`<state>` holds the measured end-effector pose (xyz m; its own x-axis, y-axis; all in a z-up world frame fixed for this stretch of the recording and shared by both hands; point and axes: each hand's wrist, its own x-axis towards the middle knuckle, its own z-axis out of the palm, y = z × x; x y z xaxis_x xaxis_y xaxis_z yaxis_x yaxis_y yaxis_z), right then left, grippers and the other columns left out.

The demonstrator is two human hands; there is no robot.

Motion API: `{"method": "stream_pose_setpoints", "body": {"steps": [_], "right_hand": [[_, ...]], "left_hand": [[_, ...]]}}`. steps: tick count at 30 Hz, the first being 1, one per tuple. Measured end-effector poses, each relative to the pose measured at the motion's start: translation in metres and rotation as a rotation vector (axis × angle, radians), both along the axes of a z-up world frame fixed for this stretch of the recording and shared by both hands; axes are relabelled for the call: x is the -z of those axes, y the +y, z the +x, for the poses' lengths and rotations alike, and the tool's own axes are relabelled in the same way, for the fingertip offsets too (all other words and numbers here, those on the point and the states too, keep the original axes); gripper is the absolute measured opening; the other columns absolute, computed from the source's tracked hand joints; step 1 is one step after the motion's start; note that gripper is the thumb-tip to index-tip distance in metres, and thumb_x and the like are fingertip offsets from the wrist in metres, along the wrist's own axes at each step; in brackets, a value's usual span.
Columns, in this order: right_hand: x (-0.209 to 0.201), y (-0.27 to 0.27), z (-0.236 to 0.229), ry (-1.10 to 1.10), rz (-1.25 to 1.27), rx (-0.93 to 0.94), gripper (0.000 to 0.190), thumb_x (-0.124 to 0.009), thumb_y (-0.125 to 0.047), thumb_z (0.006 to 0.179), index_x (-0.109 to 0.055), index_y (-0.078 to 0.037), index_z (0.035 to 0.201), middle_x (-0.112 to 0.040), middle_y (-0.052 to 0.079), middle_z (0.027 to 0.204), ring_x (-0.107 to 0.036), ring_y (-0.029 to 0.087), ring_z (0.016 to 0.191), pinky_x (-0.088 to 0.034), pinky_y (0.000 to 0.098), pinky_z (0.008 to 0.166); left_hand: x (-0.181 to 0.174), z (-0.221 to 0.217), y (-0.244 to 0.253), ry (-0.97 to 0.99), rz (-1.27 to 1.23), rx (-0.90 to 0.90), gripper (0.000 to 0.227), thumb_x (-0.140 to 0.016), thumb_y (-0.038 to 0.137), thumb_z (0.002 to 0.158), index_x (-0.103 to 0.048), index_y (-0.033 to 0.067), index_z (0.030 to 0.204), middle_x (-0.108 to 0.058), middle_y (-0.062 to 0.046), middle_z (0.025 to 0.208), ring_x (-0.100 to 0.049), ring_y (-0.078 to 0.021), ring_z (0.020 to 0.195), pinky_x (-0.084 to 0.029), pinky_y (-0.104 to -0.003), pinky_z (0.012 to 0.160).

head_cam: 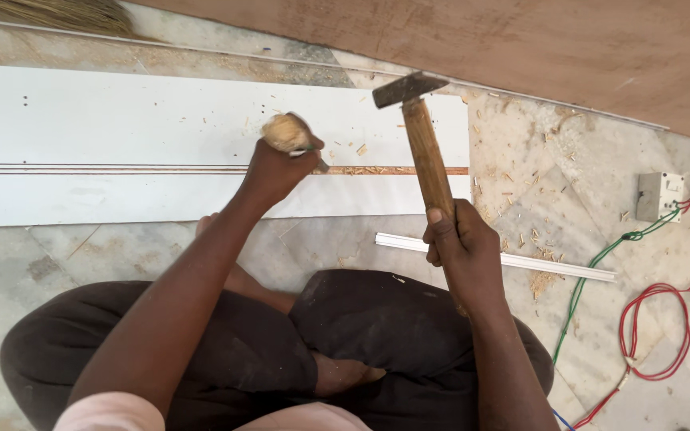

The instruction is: The person sits on the floor and uses a hammer and chisel to carve a groove along a marked line on a white board. They repeatedly strike the chisel to remove wood shavings and occasionally adjust the tool's position.

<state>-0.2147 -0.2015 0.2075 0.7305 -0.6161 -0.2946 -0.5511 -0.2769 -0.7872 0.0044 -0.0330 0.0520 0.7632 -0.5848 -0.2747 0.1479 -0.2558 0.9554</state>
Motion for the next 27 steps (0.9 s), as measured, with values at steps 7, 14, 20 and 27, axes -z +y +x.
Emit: {"method": "stream_pose_setpoints", "body": {"steps": [7, 14, 20, 27], "right_hand": [[-0.006, -0.016, -0.002, -0.128, 0.107, 0.145, 0.041, -0.055, -0.043, 0.103, -0.065, -0.003, 0.105, -0.062, 0.005, 0.073, -0.057, 0.01, 0.059, -0.047, 0.0271, 0.051], [-0.003, -0.036, -0.014, -0.285, 0.271, 0.332, 0.046, -0.053, -0.046, 0.105, -0.061, -0.001, 0.109, -0.06, 0.006, 0.075, -0.057, 0.014, 0.059, -0.047, 0.0288, 0.052], [-0.003, -0.032, -0.022, -0.301, 0.381, 0.394, 0.045, -0.052, -0.045, 0.104, -0.061, -0.001, 0.107, -0.061, 0.007, 0.074, -0.058, 0.015, 0.057, -0.048, 0.0294, 0.052], [0.02, 0.001, -0.04, -0.259, 0.571, 0.395, 0.045, -0.056, -0.041, 0.102, -0.058, 0.001, 0.115, -0.061, 0.008, 0.08, -0.06, 0.016, 0.059, -0.051, 0.0309, 0.052]], "left_hand": [[-0.026, 0.029, -0.089, -0.405, 0.104, 0.422, 0.054, -0.063, 0.007, 0.079, -0.051, -0.0005, 0.131, -0.075, -0.013, 0.108, -0.07, -0.0243, 0.097, -0.055, -0.039, 0.085], [-0.026, 0.015, -0.131, -0.21, 0.202, 0.662, 0.019, -0.058, 0.01, 0.095, -0.063, 0.0039, 0.112, -0.077, -0.01, 0.107, -0.076, -0.024, 0.1, -0.058, -0.04, 0.087], [-0.023, -0.001, -0.122, -0.483, 0.31, 0.75, 0.044, -0.065, 0.01, 0.093, -0.052, 0.0102, 0.135, -0.072, -0.017, 0.11, -0.07, -0.0351, 0.103, -0.054, -0.048, 0.086], [-0.037, -0.016, -0.118, -0.514, 0.402, 0.799, 0.046, -0.067, 0.015, 0.095, -0.052, 0.0171, 0.138, -0.073, -0.014, 0.112, -0.07, -0.0338, 0.106, -0.053, -0.05, 0.087]]}}
